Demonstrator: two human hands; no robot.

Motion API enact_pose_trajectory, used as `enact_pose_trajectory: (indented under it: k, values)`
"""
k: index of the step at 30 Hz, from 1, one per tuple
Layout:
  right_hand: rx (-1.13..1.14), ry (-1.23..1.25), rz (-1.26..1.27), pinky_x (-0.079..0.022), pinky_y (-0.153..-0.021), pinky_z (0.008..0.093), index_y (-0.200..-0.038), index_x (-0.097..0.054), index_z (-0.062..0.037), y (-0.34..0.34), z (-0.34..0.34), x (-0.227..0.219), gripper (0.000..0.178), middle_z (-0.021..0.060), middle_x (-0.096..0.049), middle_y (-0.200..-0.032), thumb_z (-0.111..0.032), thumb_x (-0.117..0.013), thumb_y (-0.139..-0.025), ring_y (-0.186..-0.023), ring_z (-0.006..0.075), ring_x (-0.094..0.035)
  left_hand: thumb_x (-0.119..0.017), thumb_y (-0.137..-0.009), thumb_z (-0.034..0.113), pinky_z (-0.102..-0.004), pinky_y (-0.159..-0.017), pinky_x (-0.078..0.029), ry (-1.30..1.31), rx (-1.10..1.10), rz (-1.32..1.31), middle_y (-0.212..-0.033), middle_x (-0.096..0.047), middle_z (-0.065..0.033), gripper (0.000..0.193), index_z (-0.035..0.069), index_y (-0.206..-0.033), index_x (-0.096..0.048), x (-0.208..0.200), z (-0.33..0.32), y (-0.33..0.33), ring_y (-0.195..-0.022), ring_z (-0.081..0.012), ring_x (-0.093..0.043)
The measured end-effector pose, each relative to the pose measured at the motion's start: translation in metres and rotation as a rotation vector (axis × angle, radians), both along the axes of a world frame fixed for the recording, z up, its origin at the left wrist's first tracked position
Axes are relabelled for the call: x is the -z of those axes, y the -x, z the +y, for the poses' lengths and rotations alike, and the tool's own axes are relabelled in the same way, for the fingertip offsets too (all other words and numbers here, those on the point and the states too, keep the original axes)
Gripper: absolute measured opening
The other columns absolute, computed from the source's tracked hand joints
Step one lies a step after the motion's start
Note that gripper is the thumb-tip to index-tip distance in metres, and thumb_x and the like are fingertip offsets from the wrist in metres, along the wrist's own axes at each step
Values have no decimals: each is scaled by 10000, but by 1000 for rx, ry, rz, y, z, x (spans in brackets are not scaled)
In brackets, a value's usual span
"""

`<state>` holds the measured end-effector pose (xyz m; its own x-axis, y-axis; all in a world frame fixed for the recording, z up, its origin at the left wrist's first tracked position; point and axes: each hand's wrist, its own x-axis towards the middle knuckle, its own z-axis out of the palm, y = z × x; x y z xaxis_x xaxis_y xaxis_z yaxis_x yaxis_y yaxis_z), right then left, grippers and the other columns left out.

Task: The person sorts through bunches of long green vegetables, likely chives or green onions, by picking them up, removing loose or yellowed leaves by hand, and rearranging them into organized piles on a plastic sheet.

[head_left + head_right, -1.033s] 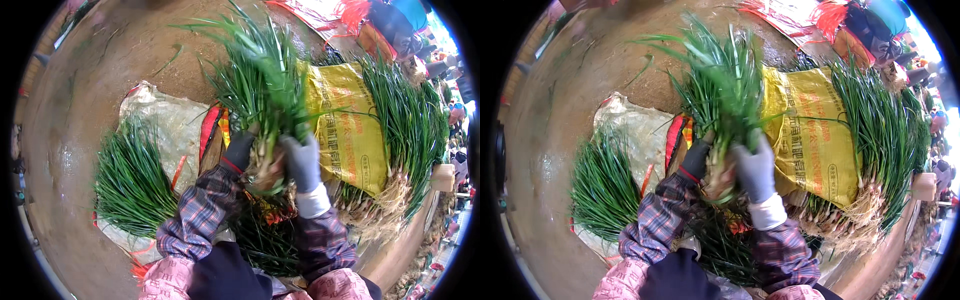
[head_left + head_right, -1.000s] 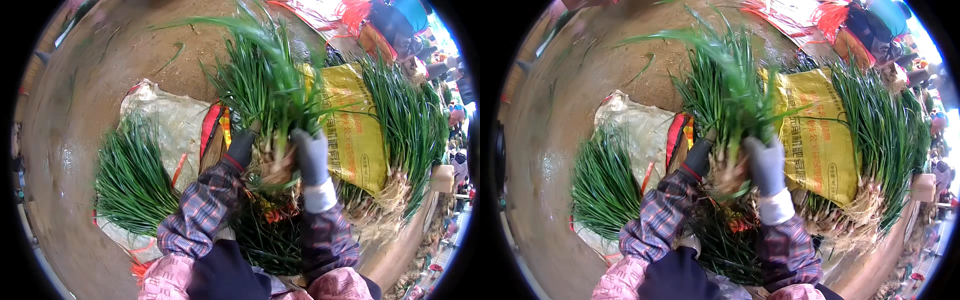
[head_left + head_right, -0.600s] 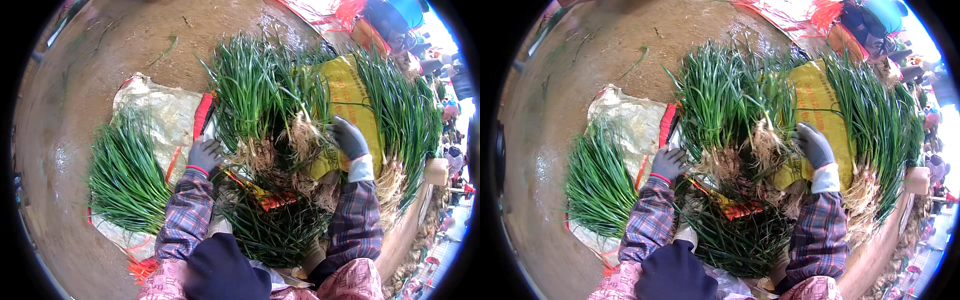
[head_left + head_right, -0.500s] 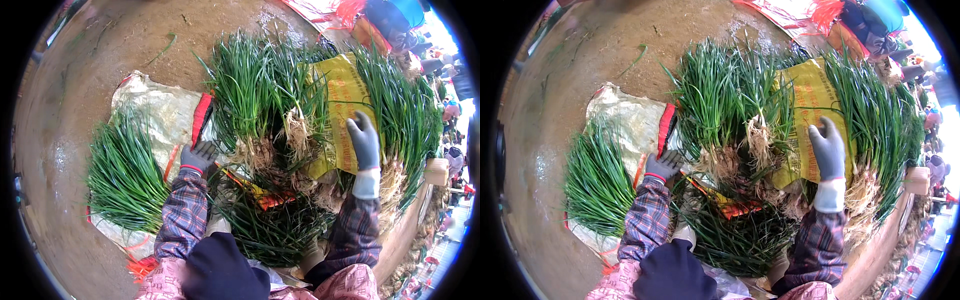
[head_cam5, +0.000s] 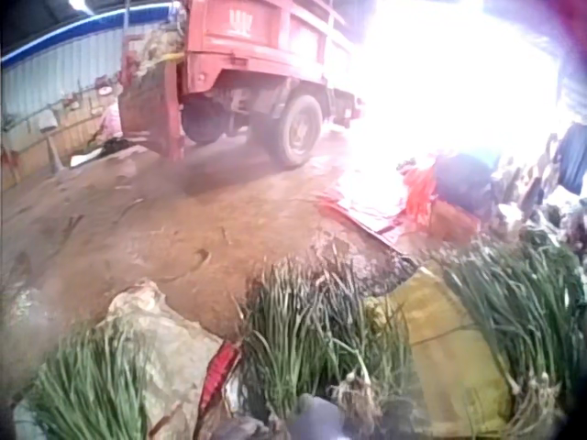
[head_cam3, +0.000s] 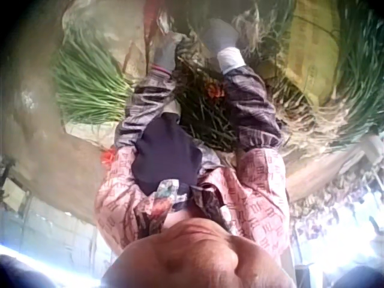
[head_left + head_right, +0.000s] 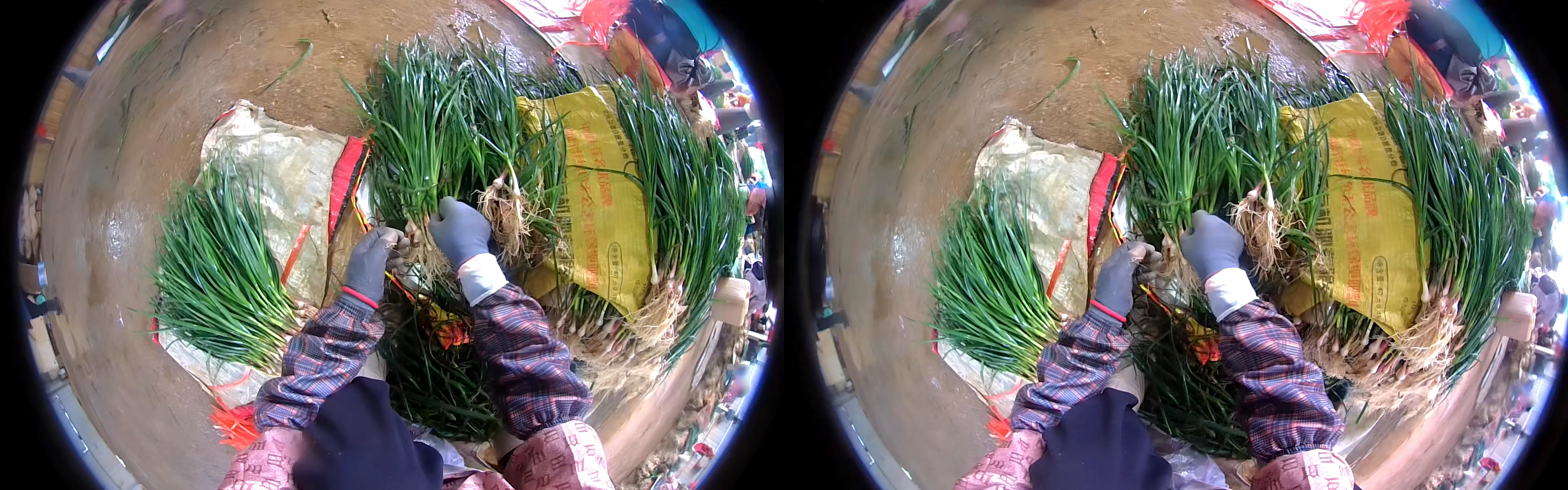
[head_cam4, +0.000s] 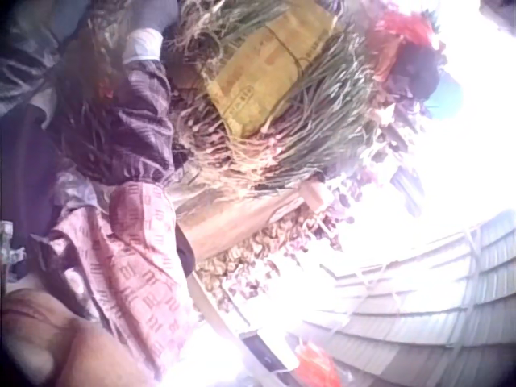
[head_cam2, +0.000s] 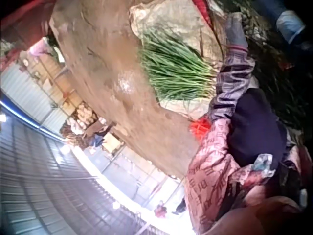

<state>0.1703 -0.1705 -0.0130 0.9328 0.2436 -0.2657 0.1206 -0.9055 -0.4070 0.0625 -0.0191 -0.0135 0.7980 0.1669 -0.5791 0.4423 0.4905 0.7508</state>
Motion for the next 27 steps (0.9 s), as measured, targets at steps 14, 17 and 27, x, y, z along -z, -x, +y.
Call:
enact_pose_trajectory:
  k: [14,17,27]
  values:
    - [532,-1377,904,-473,-751,251,-1123,-628,-14,57,-22,-30,271,26,-648,-1007,-210,-648,-936,-873,112,-596,-578,-959,297,-303,-854,-479,70,435,-74,-1022,-647,-98,373,-21,-1148,-627,-47,-1,11,-986,-173,-604]
    - [462,-1131,839,-467,-757,259,-1162,-630,-25,65,-28,-39,365,30,-655,-1014,-322,-616,-951,-885,111,-589,-590,-943,257,-267,-694,-497,-59,516,-42,-949,-642,-58,379,-6,-1215,-605,-31,10,21,-820,-117,-611]
    - [178,-1042,649,-485,-819,330,-1155,-610,18,82,9,-30,329,73,-613,-961,-205,-640,-915,-925,184,-602,-572,-924,180,-394,-734,-515,-727,508,-212,-875,-668,-142,357,50,-1255,-551,-29,11,33,-795,-263,-672]
